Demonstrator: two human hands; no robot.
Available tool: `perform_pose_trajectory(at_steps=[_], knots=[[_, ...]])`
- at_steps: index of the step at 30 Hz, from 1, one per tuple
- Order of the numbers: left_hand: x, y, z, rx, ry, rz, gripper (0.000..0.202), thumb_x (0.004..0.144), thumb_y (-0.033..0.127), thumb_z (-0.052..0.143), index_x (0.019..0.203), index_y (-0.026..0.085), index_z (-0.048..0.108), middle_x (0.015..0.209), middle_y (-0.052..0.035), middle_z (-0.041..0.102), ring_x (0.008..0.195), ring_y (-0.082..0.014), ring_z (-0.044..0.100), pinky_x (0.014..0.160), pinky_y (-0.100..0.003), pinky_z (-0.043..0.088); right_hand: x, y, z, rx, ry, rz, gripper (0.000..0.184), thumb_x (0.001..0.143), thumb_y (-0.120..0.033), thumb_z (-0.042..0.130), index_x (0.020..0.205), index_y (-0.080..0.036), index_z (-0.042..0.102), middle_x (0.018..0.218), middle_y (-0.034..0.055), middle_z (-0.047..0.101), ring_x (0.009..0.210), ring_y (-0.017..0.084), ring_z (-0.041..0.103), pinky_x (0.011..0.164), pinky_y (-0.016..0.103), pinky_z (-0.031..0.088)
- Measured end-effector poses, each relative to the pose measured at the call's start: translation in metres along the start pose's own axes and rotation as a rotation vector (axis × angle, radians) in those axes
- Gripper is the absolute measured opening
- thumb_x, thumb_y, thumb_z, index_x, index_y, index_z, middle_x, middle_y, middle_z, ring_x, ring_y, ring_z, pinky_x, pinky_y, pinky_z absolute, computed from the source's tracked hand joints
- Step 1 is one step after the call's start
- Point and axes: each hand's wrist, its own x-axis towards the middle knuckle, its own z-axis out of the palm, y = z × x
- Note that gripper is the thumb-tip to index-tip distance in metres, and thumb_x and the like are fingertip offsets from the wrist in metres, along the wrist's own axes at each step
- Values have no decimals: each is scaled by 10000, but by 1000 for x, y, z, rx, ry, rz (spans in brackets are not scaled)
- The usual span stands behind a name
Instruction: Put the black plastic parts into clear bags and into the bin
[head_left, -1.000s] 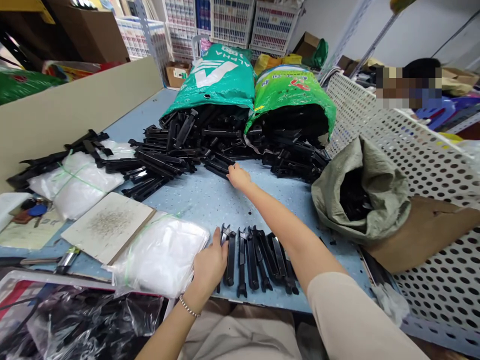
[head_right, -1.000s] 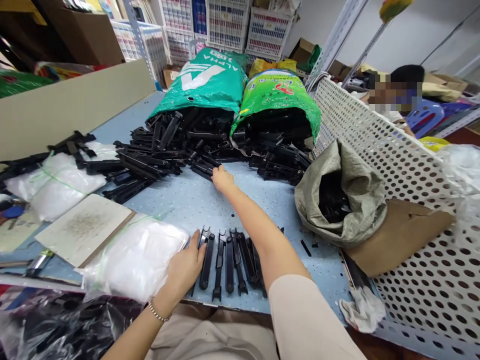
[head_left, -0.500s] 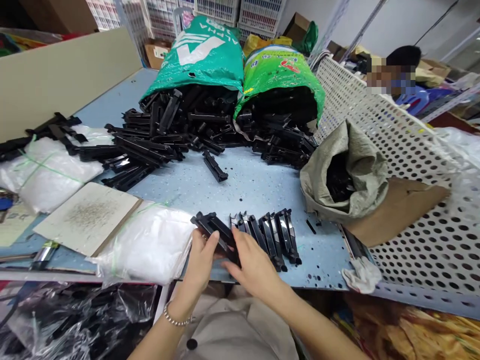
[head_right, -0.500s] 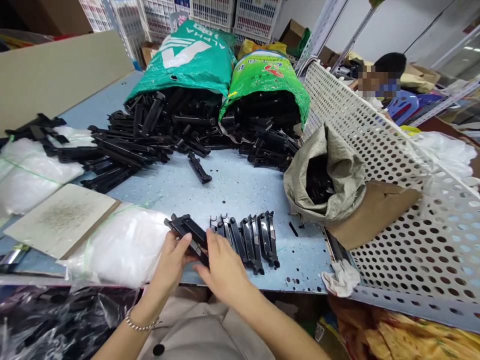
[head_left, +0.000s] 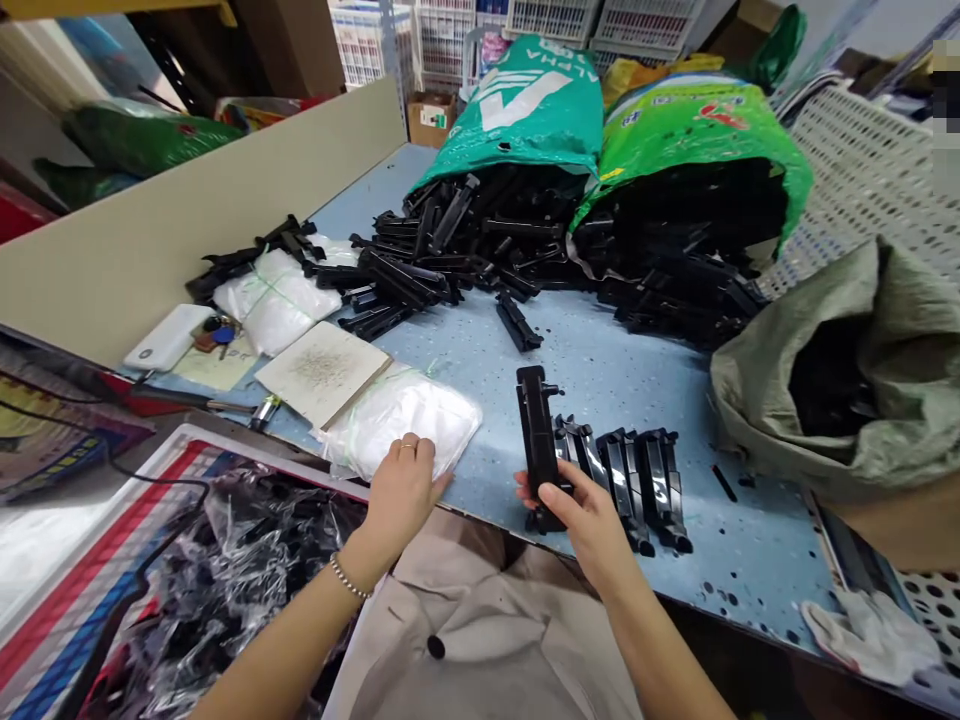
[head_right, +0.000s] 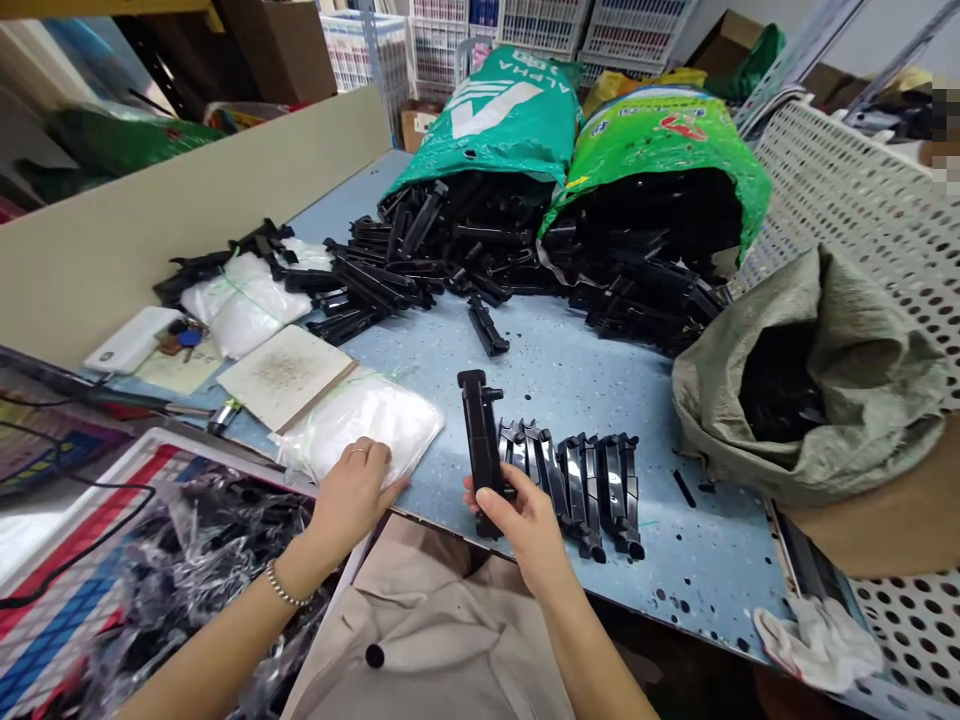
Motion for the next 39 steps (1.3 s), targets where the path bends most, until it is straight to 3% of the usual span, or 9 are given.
perform_pose_trajectory(at_steps=[2, 4, 9, 13, 21, 27, 31, 34, 39], knots=[[-2, -15, 0, 9, -44, 27, 166, 894, 238, 458, 851, 162, 599, 929, -109, 601, 883, -251, 588, 776, -375, 476, 2, 0, 12, 105, -37, 27, 382, 744, -438, 730, 1020, -182, 663, 968, 94, 723, 818, 218, 670, 776, 361, 527], [0, -26, -1, -128, -67, -2, 206, 901, 212, 427, 808, 176, 608, 902, -82, 617, 820, -206, 599, 738, -327, 469, 3, 0, 23, 168, -74, 83, 359, 735, -432, 741, 979, -175, 680, 949, 92, 725, 799, 200, 665, 744, 334, 523], [11, -42, -4, -601, -64, -316, 201, 735, 343, 657, 653, 189, 558, 615, 27, 559, 569, -133, 522, 555, -253, 400, 10, 2, 42, 297, -183, 171, 323, 753, -402, 726, 968, -163, 694, 1029, 103, 718, 790, 166, 663, 722, 287, 518], [14, -46, -2, -799, -69, -360, 259, 673, 373, 677, 599, 194, 505, 557, 50, 517, 555, -119, 492, 537, -236, 370, 26, 2, 59, 409, -271, 178, 290, 783, -373, 695, 971, -151, 697, 1127, 127, 695, 796, 150, 668, 689, 244, 510], [17, -40, -5, -720, -19, -420, 261, 597, 298, 700, 624, 203, 459, 541, 77, 490, 505, -97, 434, 506, -216, 311, 58, 6, 90, 517, -268, 254, 310, 754, -365, 714, 938, -117, 705, 1032, 146, 726, 707, 155, 681, 579, 224, 500], [15, -44, -6, -1028, -37, -440, 390, 583, 322, 748, 661, 210, 383, 571, 88, 454, 499, -72, 386, 500, -201, 289, 60, 10, 92, 448, -245, 241, 284, 732, -347, 733, 915, -131, 707, 1047, 129, 722, 721, 163, 690, 566, 226, 486], [15, -49, -9, -1089, -59, -419, 408, 589, 318, 759, 658, 209, 372, 575, 89, 439, 506, -68, 377, 505, -197, 287, 58, 10, 96, 480, -239, 238, 292, 746, -364, 716, 923, -132, 711, 1070, 128, 715, 718, 158, 680, 561, 222, 479], [15, -51, -12, -1017, -26, -419, 414, 592, 311, 752, 641, 211, 353, 548, 100, 399, 487, -63, 339, 498, -198, 276, 55, 8, 97, 472, -172, 181, 259, 740, -358, 723, 887, -145, 711, 1063, 115, 717, 716, 155, 677, 561, 217, 473], [16, -46, -9, -755, -20, -389, 334, 610, 284, 711, 627, 208, 386, 547, 90, 415, 500, -79, 356, 494, -207, 267, 54, 6, 98, 464, -254, 177, 279, 744, -382, 708, 899, -150, 717, 1056, 114, 717, 710, 157, 660, 577, 239, 473]])
